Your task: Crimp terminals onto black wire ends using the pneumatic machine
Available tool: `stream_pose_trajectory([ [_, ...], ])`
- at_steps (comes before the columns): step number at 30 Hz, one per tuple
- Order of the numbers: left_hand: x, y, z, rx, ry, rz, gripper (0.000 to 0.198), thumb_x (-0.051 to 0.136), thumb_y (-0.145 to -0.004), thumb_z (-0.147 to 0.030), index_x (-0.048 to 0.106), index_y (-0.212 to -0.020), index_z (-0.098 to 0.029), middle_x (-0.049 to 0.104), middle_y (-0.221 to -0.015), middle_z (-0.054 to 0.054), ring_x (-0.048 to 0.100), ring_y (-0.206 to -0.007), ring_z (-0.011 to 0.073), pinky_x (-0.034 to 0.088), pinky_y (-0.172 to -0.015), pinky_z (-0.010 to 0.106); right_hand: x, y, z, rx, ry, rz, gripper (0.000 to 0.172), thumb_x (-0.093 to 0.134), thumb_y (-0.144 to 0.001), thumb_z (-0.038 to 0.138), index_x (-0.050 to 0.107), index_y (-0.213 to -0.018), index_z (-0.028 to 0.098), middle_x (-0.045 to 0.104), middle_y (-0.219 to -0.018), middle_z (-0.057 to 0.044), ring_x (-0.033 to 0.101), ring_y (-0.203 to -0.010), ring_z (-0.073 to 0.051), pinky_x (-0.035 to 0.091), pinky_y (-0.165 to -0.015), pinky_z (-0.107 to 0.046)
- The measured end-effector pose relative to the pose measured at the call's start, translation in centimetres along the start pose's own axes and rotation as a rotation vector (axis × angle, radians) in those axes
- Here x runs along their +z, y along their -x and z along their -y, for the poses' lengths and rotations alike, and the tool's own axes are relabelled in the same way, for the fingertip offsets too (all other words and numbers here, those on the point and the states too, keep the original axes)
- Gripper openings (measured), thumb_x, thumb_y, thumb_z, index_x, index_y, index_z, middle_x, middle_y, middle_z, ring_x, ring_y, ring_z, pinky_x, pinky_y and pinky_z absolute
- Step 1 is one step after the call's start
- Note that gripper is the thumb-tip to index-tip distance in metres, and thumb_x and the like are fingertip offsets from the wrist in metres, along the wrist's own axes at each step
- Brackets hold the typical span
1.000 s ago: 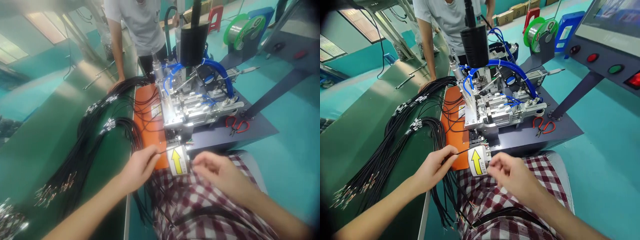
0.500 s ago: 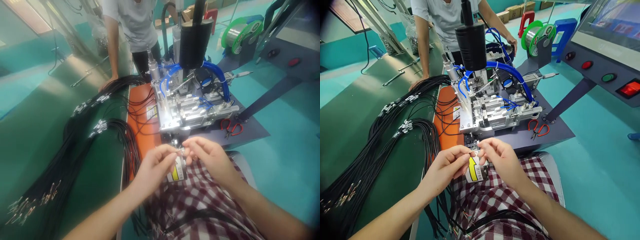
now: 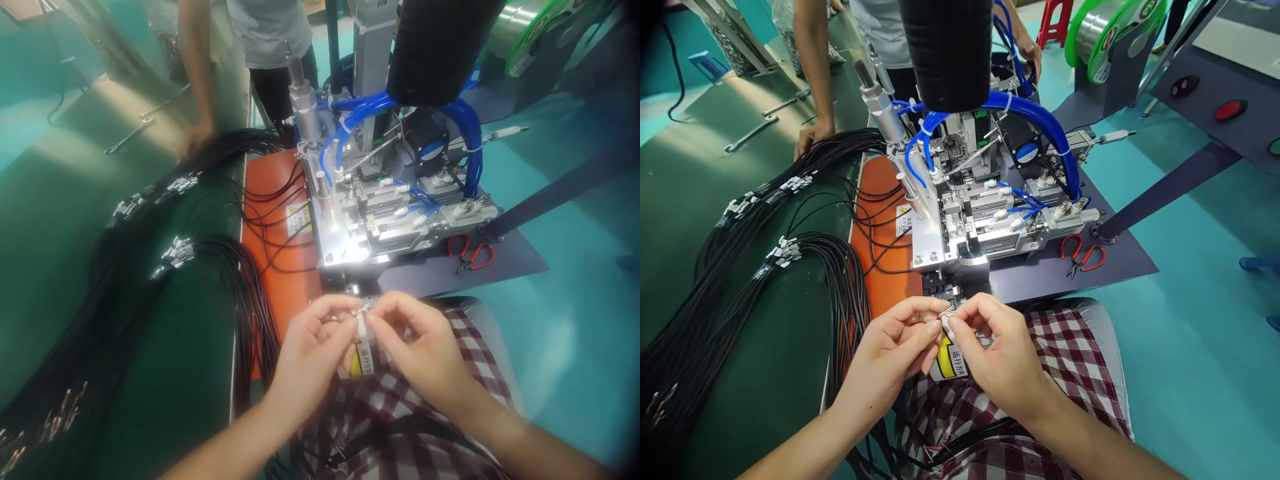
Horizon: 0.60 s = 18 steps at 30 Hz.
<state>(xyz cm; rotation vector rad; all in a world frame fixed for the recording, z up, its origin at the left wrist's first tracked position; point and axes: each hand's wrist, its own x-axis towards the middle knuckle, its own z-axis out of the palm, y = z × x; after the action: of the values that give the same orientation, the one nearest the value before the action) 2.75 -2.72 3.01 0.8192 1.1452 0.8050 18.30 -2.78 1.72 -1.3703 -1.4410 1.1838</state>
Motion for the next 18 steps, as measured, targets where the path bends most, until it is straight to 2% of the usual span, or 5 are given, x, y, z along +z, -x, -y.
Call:
stream_pose_trajectory([
  [3,0.0,0.1,0.3,-0.019,0.066,-0.015,0.022,0.069,-0.078,-0.032,0.064,-0.094,-0.018,0.050,-0.049,-0.006,0.039,-0.039,0.0050,0.026,-0.039,0.016,0.3,0.5,-0.3,-0.060,0.039,-0.001,0.018,0.057,-0.087,0.021,0.056,-0.070,0.019,0.057,-0.065,0.002,0.052,-0.059,-0.011,0.043,-0.055,-0.022],
  [8,-0.1,0.3,0.6,-0.037,0.121,-0.013,0.017,0.068,-0.081,-0.029,0.065,-0.091,-0.016,0.055,-0.061,-0.004,0.043,-0.041,0.0018,0.027,-0.042,0.015,0.4,0.6,-0.8,-0.045,0.052,0.045,0.016,0.055,-0.089,0.019,0.057,-0.072,0.019,0.058,-0.067,0.002,0.053,-0.060,-0.011,0.043,-0.057,-0.023],
  [12,-0.3,0.1,0.5,-0.064,0.077,-0.044,0.015,0.067,-0.083,-0.029,0.064,-0.087,-0.016,0.058,-0.059,-0.004,0.041,-0.036,0.0007,0.027,-0.040,0.014,-0.3,0.1,-0.7,-0.056,0.061,0.091,0.010,0.058,-0.087,0.018,0.060,-0.077,0.019,0.059,-0.069,0.002,0.053,-0.061,-0.011,0.043,-0.059,-0.023],
  [18,-0.1,0.0,0.2,-0.083,0.061,-0.057,0.015,0.067,-0.082,-0.028,0.063,-0.083,-0.014,0.060,-0.057,-0.002,0.039,-0.035,0.0004,0.027,-0.039,0.014,-1.2,-1.0,0.0,-0.033,0.000,0.075,0.007,0.058,-0.087,0.019,0.065,-0.086,0.020,0.061,-0.075,0.001,0.055,-0.063,-0.011,0.044,-0.057,-0.023],
])
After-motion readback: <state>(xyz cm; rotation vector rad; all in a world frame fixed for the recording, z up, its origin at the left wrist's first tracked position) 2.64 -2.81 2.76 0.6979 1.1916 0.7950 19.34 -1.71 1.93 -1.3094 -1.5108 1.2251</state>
